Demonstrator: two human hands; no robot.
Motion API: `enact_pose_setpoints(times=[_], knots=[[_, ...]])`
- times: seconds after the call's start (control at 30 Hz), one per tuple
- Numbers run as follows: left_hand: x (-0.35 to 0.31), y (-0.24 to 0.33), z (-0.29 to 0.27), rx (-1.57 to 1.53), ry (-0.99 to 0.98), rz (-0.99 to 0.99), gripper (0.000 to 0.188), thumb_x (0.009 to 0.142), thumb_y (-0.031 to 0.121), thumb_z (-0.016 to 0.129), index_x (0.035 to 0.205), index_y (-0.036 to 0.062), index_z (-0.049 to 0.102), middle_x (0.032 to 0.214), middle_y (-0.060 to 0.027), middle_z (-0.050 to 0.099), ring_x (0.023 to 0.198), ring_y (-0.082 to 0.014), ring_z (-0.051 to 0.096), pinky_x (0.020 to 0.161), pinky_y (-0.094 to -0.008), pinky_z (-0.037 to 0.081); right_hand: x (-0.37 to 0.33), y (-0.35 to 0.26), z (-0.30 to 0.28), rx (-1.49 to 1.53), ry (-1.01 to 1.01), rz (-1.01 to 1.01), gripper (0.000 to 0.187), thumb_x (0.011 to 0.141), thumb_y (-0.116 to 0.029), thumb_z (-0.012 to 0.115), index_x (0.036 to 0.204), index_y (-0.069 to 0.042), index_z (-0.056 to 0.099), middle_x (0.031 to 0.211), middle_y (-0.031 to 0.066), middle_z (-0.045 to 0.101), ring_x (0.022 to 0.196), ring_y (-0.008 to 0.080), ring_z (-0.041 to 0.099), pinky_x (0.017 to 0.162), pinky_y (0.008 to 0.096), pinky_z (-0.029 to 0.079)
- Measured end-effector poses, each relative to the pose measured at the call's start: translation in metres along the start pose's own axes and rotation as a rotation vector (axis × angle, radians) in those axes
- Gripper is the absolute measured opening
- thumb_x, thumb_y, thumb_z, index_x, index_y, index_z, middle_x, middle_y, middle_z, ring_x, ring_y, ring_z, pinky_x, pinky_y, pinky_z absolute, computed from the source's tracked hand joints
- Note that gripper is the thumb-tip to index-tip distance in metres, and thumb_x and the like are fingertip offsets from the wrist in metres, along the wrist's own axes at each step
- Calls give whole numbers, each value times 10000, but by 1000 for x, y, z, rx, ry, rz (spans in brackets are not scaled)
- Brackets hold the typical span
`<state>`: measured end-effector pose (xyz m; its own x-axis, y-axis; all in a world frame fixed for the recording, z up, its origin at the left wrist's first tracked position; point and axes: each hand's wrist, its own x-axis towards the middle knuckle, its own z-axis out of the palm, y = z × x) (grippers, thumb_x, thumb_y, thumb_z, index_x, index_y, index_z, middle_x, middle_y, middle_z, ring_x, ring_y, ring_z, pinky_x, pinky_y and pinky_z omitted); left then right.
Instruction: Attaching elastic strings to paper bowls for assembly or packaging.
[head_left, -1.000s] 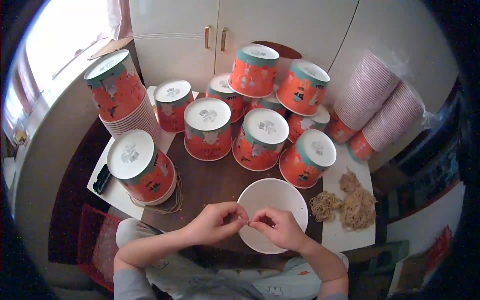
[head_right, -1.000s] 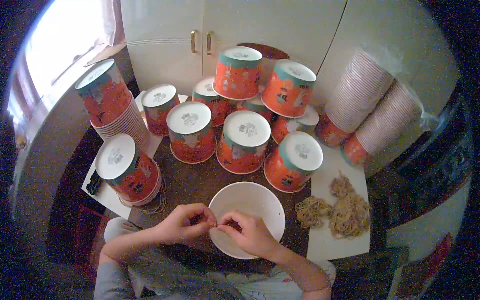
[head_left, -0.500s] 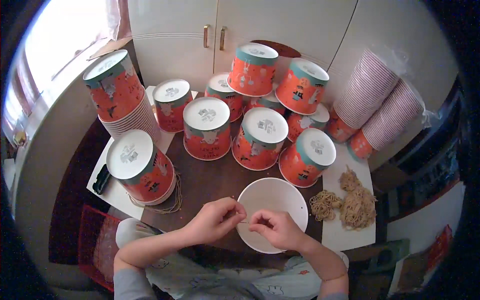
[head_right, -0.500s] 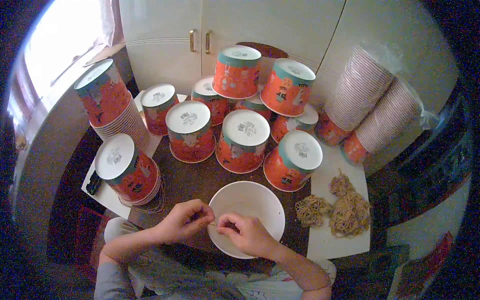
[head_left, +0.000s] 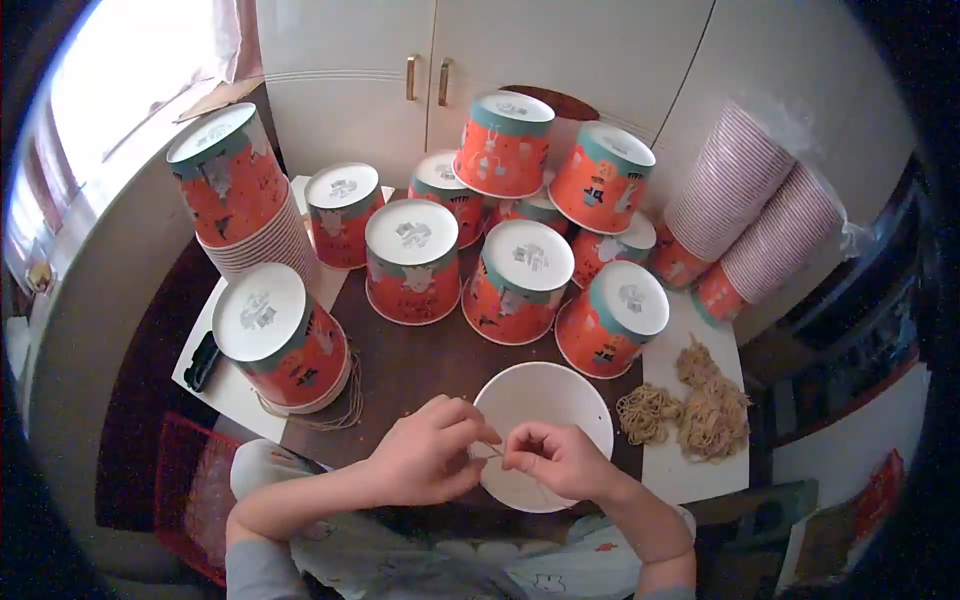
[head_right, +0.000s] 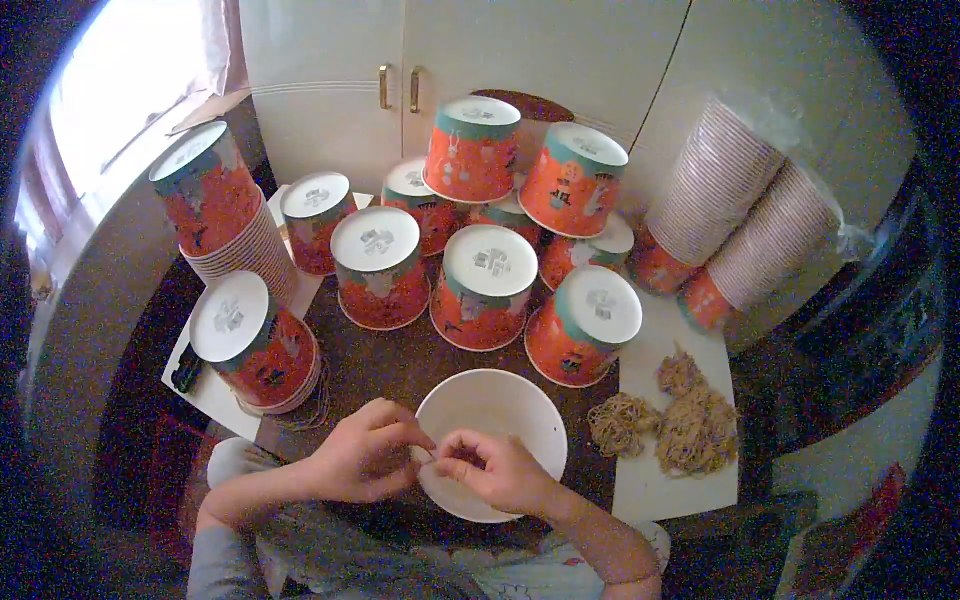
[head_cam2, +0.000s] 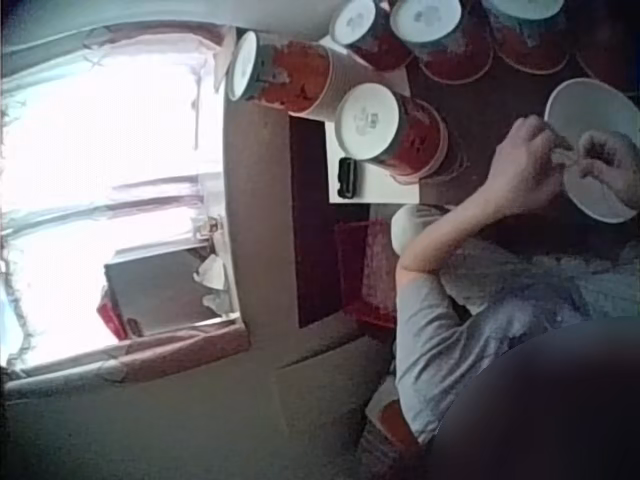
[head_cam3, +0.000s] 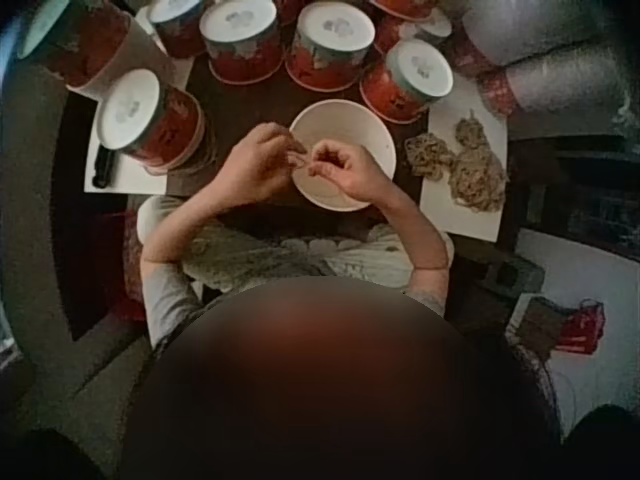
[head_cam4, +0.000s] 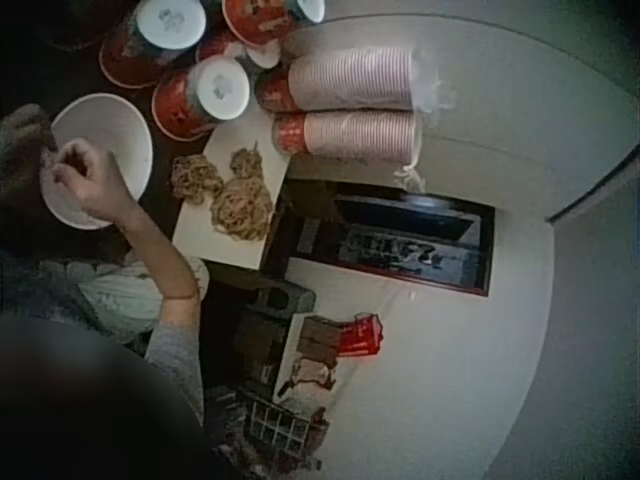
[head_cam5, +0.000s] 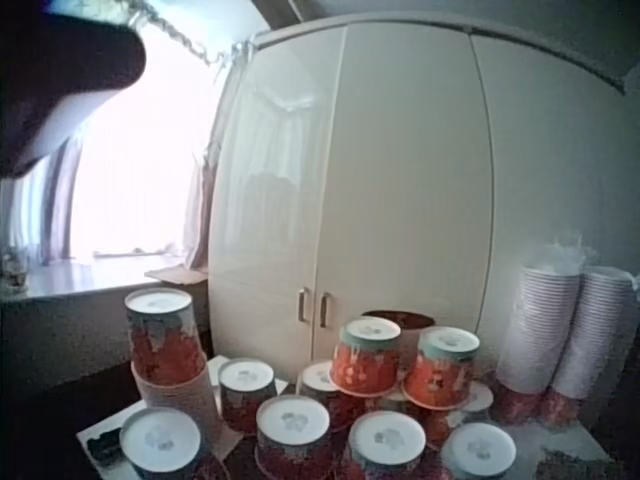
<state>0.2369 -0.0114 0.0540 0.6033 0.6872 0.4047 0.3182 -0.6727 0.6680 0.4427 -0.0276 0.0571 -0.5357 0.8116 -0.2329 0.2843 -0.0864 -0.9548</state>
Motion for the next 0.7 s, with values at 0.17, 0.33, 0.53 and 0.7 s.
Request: enact_pose_setpoints(times=[0.17, 0.33, 0.53, 0.7], knots=[[-2, 11, 0, 97, 48, 29, 226, 638, 122, 660, 850, 107, 581, 820, -38, 519, 757, -221, 515, 575, -314, 478, -2, -5, 5, -31, 17, -7, 55, 821, -45, 565, 858, -16, 536, 787, 1, 559, 728, 50, 514, 652, 198, 436], [-4, 9, 3, 180, 74, 74, 165, 617, 133, 670, 759, 117, 586, 785, -10, 527, 712, -190, 512, 548, -291, 475, -4, -9, 9, -56, 46, -93, 163, 793, -24, 594, 931, -19, 508, 778, 16, 573, 735, 58, 536, 650, 208, 449], [0, 10, -2, 193, 18, 92, 152, 596, 116, 655, 717, 125, 563, 778, -6, 524, 710, -189, 509, 533, -289, 473, -5, -8, 11, 4, 75, -128, 396, 782, 12, 585, 1096, -40, 349, 800, 75, 592, 774, 99, 564, 687, 234, 457], [2, 6, -11, -10, -101, 107, 135, 622, 108, 649, 726, 114, 563, 797, -30, 509, 742, -210, 504, 615, -300, 449, -14, -9, 10, 144, 33, -189, 362, 783, 23, 582, 1058, -45, 356, 801, 62, 590, 780, 107, 557, 728, 246, 437]])
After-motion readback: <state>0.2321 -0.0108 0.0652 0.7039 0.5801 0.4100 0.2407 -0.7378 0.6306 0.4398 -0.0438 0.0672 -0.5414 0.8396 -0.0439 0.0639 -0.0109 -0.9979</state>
